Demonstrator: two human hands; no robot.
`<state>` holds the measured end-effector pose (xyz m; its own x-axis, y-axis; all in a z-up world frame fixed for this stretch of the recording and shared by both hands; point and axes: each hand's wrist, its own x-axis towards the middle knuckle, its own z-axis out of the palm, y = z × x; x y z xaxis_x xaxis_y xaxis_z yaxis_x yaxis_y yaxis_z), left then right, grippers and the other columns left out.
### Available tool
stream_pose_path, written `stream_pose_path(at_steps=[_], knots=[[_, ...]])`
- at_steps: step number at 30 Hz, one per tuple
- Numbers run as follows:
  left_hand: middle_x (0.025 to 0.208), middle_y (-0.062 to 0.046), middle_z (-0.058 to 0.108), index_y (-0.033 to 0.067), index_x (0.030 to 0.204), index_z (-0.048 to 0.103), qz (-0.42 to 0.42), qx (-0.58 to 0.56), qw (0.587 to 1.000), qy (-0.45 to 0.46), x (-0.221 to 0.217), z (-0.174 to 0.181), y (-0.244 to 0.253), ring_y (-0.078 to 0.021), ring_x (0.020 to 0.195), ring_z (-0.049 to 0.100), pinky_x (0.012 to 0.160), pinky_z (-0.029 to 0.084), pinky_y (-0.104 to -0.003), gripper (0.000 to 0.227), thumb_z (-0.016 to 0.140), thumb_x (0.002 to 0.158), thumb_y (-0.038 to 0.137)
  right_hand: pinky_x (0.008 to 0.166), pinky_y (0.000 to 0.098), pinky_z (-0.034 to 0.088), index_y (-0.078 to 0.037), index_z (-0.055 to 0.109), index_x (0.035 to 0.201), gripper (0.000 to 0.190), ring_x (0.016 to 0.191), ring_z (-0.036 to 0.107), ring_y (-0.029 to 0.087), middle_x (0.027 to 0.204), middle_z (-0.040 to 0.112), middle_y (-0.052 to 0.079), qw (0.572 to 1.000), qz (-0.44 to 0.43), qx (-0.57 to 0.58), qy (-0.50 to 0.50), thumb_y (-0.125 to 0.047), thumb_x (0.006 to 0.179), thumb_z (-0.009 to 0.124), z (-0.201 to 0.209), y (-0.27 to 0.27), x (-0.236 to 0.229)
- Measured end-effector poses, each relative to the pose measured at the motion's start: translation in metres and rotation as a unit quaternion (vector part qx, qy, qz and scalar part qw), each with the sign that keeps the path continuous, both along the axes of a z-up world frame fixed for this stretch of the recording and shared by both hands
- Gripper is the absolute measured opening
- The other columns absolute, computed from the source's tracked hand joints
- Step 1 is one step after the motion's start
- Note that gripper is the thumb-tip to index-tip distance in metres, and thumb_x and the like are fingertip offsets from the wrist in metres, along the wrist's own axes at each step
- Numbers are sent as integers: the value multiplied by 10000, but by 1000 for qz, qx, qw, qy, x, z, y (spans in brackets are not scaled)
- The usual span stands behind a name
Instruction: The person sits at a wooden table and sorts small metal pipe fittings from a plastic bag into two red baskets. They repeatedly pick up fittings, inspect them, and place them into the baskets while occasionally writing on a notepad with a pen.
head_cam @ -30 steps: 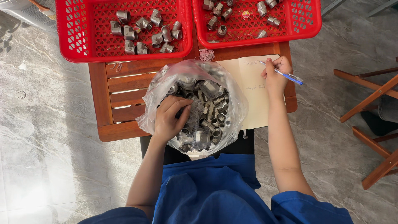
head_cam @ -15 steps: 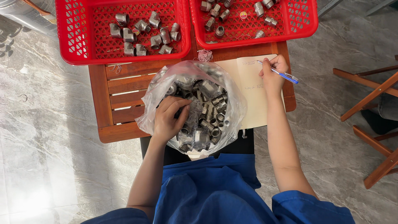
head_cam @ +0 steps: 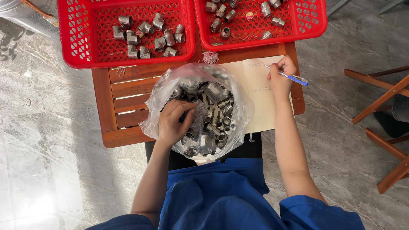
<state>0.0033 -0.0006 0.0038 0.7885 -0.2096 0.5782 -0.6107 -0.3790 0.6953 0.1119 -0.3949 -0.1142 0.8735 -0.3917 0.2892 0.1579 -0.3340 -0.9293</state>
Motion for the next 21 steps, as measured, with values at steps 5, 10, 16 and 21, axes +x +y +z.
stream_pose_path(at_steps=[5, 10, 16, 21], knots=[[891, -88, 746, 93, 1051, 783, 0, -1, 1000, 1, 1, -2, 0, -338, 796, 709, 719, 562, -428, 119, 703, 981, 40, 447, 215, 406, -68, 510, 795, 190, 421, 517, 150, 510, 544, 139, 1000, 1, -4, -4, 35, 921, 607, -6, -4, 1], [887, -92, 745, 90, 1055, 782, 0, -1, 1000, -1, 0, -1, 0, -341, 793, 707, 715, 559, -435, 127, 702, 976, 30, 443, 215, 403, -72, 508, 795, 189, 414, 516, 153, 504, 541, 135, 1000, 1, 1, -10, 33, 912, 612, -2, -2, -2], [883, -86, 743, 96, 1051, 781, 7, -4, 1000, -9, 0, -1, 1, -332, 792, 708, 713, 561, -426, 121, 708, 974, 37, 432, 220, 341, -112, 474, 885, 243, 413, 477, 125, 517, 397, 47, 988, -23, 144, -58, -22, 1045, 633, -9, -10, -4], [891, -83, 748, 97, 1044, 780, 2, -10, 1000, -14, 0, 0, 1, -332, 795, 707, 716, 561, -423, 114, 705, 978, 44, 495, 224, 447, -33, 579, 937, 295, 487, 591, 149, 649, 582, 119, 999, 4, -6, -53, -61, 1032, 857, 4, 11, -15]])
